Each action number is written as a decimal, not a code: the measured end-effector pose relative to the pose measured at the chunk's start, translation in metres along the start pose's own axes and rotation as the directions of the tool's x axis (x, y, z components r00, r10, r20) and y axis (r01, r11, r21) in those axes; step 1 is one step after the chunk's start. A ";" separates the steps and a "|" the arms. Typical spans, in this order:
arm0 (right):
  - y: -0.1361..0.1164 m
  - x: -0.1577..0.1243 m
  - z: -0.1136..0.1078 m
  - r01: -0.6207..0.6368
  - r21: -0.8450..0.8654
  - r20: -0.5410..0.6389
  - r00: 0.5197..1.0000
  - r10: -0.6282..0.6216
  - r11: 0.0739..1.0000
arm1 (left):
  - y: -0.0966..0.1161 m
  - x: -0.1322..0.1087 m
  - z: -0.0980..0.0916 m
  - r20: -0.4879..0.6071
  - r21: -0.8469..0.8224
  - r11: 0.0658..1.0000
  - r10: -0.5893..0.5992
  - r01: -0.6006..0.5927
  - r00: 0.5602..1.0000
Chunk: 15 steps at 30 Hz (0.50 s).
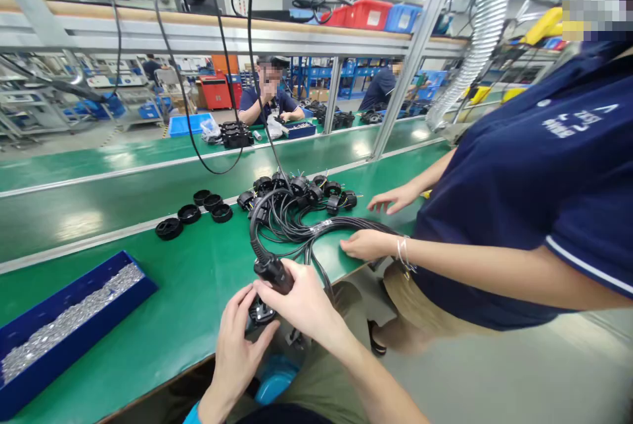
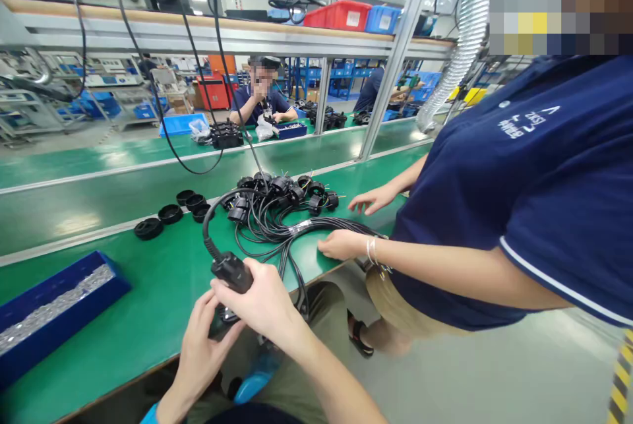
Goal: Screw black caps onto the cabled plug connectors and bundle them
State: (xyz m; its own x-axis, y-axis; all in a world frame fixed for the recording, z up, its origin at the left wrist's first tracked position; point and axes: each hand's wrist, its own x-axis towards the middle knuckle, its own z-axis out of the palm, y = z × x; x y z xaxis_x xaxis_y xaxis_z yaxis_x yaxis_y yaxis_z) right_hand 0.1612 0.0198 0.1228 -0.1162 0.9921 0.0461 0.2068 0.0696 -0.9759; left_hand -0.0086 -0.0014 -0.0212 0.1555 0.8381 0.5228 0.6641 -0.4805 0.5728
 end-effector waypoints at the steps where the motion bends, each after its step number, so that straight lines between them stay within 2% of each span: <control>1: -0.002 0.001 0.000 0.008 0.011 0.013 1.000 -0.008 1.000 | 0.002 -0.001 0.000 -0.002 0.005 1.000 0.002 -0.002 1.000; 5: -0.008 -0.005 0.002 -0.001 0.209 0.088 0.996 -0.018 0.978 | 0.012 -0.003 -0.009 -0.024 0.015 1.000 -0.002 0.003 1.000; 8: -0.009 -0.018 -0.005 -0.107 0.293 0.172 0.983 0.057 0.950 | 0.003 0.015 -0.039 -0.103 0.127 0.991 0.043 -0.030 0.994; 10: -0.007 -0.024 -0.015 -0.138 0.357 0.184 0.980 0.075 0.924 | -0.018 0.038 -0.077 -0.194 0.274 0.962 0.055 0.000 0.980; 12: -0.006 -0.027 -0.025 -0.127 0.475 0.187 0.982 0.041 0.871 | -0.049 0.062 -0.127 -0.270 0.391 0.910 -0.030 0.138 0.962; 14: -0.008 -0.028 -0.031 -0.097 0.583 0.192 0.981 -0.022 0.807 | -0.084 0.085 -0.175 -0.232 0.533 0.771 -0.263 0.349 0.936; 15: -0.009 -0.028 -0.031 -0.070 0.621 0.191 0.979 -0.064 0.781 | -0.102 0.095 -0.194 -0.170 0.611 0.666 -0.418 0.428 0.893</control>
State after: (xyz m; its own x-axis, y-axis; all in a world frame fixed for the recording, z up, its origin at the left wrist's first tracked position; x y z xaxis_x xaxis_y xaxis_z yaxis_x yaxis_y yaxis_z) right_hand 0.1931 -0.0049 0.1370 -0.3129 0.9474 0.0667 -0.4333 -0.0799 -0.8977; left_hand -0.2038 0.0768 0.0927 -0.2629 0.9049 0.3346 0.9556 0.1963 0.2198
